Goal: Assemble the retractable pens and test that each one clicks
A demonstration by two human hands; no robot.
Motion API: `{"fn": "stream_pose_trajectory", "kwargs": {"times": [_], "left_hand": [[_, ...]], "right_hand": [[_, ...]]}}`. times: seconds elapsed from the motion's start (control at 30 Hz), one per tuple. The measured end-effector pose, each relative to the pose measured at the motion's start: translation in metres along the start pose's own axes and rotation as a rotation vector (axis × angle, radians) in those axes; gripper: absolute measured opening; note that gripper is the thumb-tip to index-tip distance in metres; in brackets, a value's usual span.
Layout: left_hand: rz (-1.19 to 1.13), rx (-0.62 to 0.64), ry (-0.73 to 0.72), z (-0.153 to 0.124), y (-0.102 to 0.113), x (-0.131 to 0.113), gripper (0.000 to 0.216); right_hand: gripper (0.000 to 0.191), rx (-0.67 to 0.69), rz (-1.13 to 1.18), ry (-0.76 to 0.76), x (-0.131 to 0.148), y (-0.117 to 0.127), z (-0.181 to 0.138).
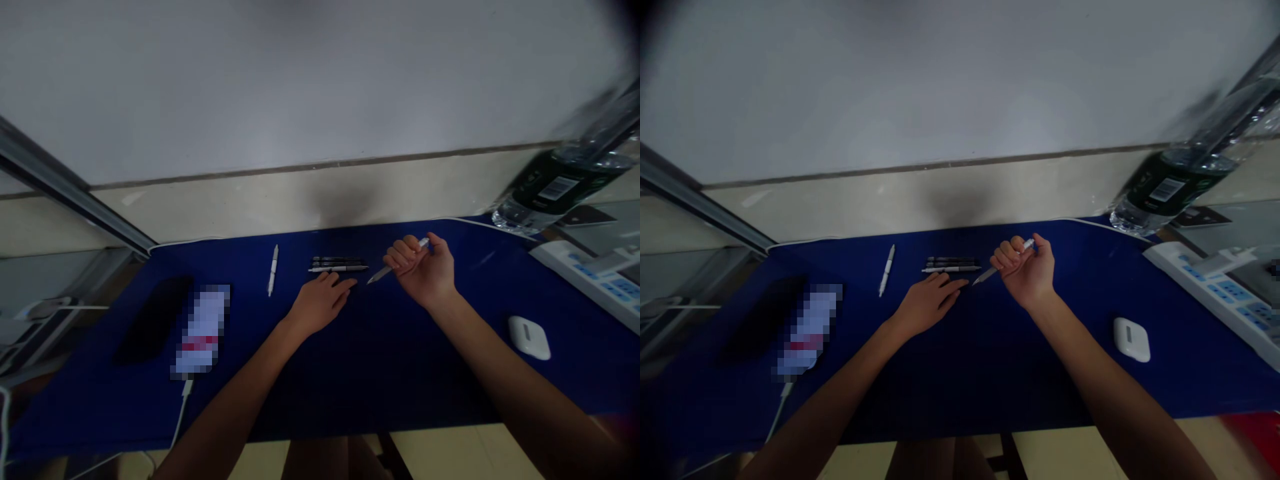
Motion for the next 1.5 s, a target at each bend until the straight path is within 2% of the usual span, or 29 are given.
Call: {"fn": "stream_pose_trajectory", "kwargs": {"times": [0.2,0.7,0.9,1.07,1.17,1.27,1.4,1.5], "left_hand": [[0.006,-0.005,-0.005,0.000,-0.001,0.000,0.037],[0.017,-0.013,-0.036,0.001,0.002,-0.001,0.037],[0.017,-0.026,-0.040,0.000,0.000,-0.003,0.037],[0.002,-0.069,-0.040,0.000,-0.005,-0.005,0.036],[-0.042,-0.069,-0.030,0.000,-0.006,-0.006,0.036],[-0.186,-0.117,0.060,0.000,-0.001,-0.005,0.033],[-0.545,-0.227,0.261,0.002,0.006,0.004,0.038],[-0.807,-0.323,0.396,0.002,0.006,0.013,0.050]], "right_hand": [[0.036,-0.006,-0.016,-0.003,-0.002,0.001,0.000],[0.032,-0.177,-0.157,-0.048,-0.007,0.013,0.012],[0.040,-0.230,-0.365,-0.061,-0.011,0.020,0.009],[0.031,-0.238,-0.407,-0.025,-0.014,0.019,0.008],[0.022,-0.200,-0.463,0.023,-0.016,0.015,0.007],[0.023,-0.121,-0.643,0.078,-0.021,0.012,0.005],[0.020,0.050,-1.114,0.267,-0.027,0.004,-0.003],[0.012,0.273,-1.492,0.505,-0.036,-0.009,-0.014]]}}
Point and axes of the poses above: each hand's wrist, its own z-axis towards the middle knuckle, its own y-axis out of the back of the hand, x = y × z, the point moved 4 cm from there along z, towards the middle knuckle
